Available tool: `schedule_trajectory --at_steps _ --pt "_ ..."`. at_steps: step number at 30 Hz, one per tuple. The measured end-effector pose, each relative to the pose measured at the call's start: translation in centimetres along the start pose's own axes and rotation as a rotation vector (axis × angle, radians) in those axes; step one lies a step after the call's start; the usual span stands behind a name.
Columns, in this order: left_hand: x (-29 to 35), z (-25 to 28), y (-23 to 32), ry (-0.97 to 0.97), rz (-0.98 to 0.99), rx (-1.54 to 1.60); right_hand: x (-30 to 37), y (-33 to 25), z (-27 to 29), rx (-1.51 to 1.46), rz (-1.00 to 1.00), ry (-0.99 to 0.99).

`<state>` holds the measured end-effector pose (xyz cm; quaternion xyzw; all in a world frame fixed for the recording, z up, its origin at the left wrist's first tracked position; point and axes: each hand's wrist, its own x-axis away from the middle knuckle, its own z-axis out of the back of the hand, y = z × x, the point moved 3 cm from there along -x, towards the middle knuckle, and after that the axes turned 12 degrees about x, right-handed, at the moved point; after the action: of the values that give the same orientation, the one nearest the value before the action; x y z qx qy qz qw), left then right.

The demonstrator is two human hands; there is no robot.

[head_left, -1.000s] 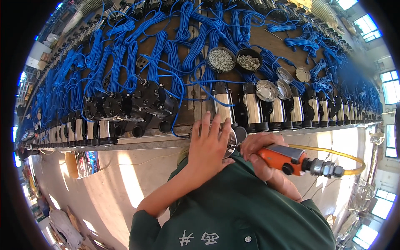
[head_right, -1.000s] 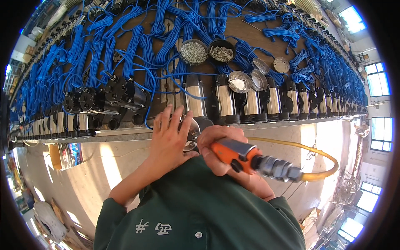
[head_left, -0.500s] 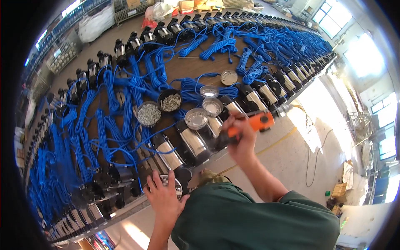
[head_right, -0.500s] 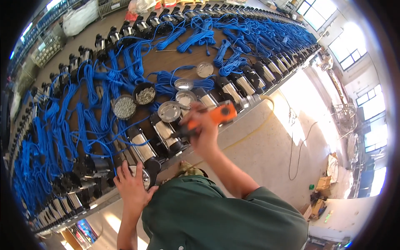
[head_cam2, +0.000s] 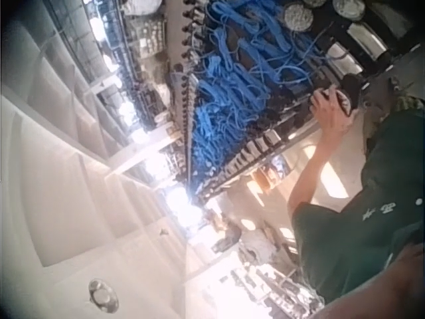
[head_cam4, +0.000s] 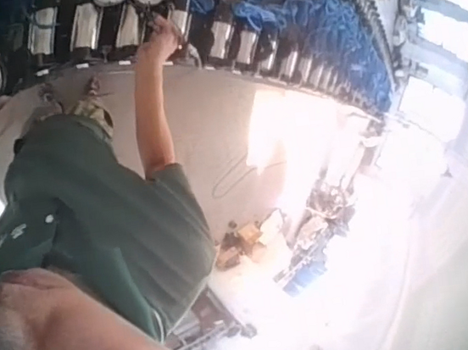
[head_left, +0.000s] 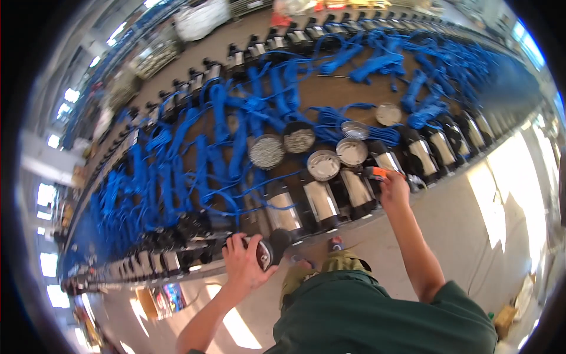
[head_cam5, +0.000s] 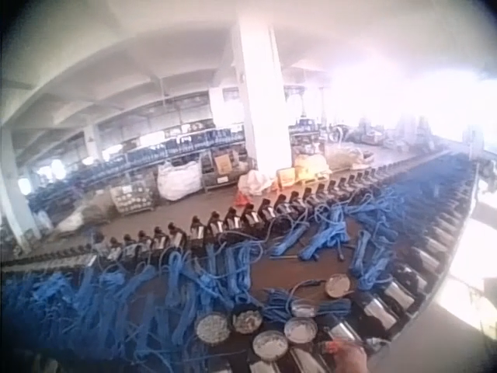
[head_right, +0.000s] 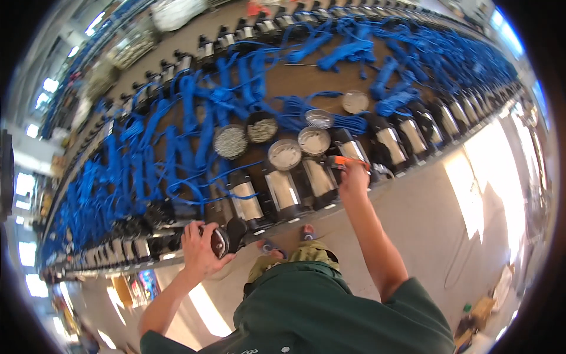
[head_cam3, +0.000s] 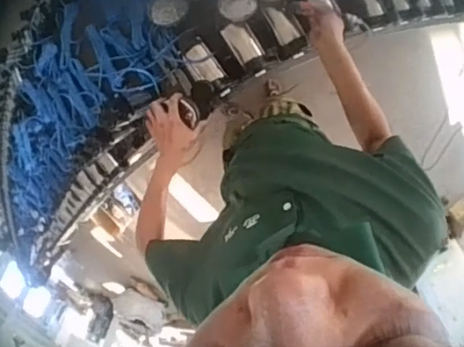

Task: The person assembles water pumps by placing a circular metal plate onto a pump body and securing it using an orange pneumatic screwdriver.

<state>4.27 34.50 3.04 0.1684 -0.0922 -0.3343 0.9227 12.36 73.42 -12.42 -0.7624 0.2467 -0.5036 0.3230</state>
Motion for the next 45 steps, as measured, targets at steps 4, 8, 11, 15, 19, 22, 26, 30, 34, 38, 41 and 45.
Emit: schedule_trajectory --at_steps 4,8,11,15,19,22,26,30,34,38,41,45 --pt "-0.9 4.6 0.8 0.173 0.015 0.090 16.5 7.2 -3.8 0.125 -0.567 -0.871" --pt "3.3 9.7 2.7 0.422 -0.077 0.277 25.2 13.9 -11.7 -0.059 -1.291 -0.960" --pt "9.7 6.1 -1.0 0.529 0.042 0.513 26.0 11.4 -17.6 0.010 -0.765 -0.769" --pt "13.0 -2.0 -6.0 0.019 0.449 1.743 23.2 14.2 -19.0 0.192 -0.321 -0.785" --pt "8.1 -15.2 -11.7 -0.480 0.919 2.613 19.0 18.9 -20.5 0.580 0.178 -0.921" --pt "4.9 -18.8 -14.8 -0.233 1.163 2.230 17.3 19.6 -23.0 0.899 0.499 -1.066" --pt "5.1 -21.3 -16.7 -0.020 0.979 2.311 18.1 20.5 -24.2 1.060 0.619 -1.115" --pt "5.4 -22.3 -16.9 0.081 0.863 2.421 18.0 21.4 -24.9 1.187 0.687 -1.241" --pt "5.8 -22.7 -17.3 0.145 0.800 2.478 18.6 21.7 -23.8 1.291 0.912 -1.265" --pt "4.5 -24.1 -17.8 0.090 0.724 2.517 17.7 22.0 -23.8 1.294 0.892 -1.226" --pt "3.0 -23.9 -17.6 0.154 0.729 2.439 15.9 21.4 -24.1 1.274 0.918 -1.241" --pt "1.0 -25.3 -18.3 0.241 0.761 2.383 14.7 20.3 -24.7 1.461 0.878 -1.252"
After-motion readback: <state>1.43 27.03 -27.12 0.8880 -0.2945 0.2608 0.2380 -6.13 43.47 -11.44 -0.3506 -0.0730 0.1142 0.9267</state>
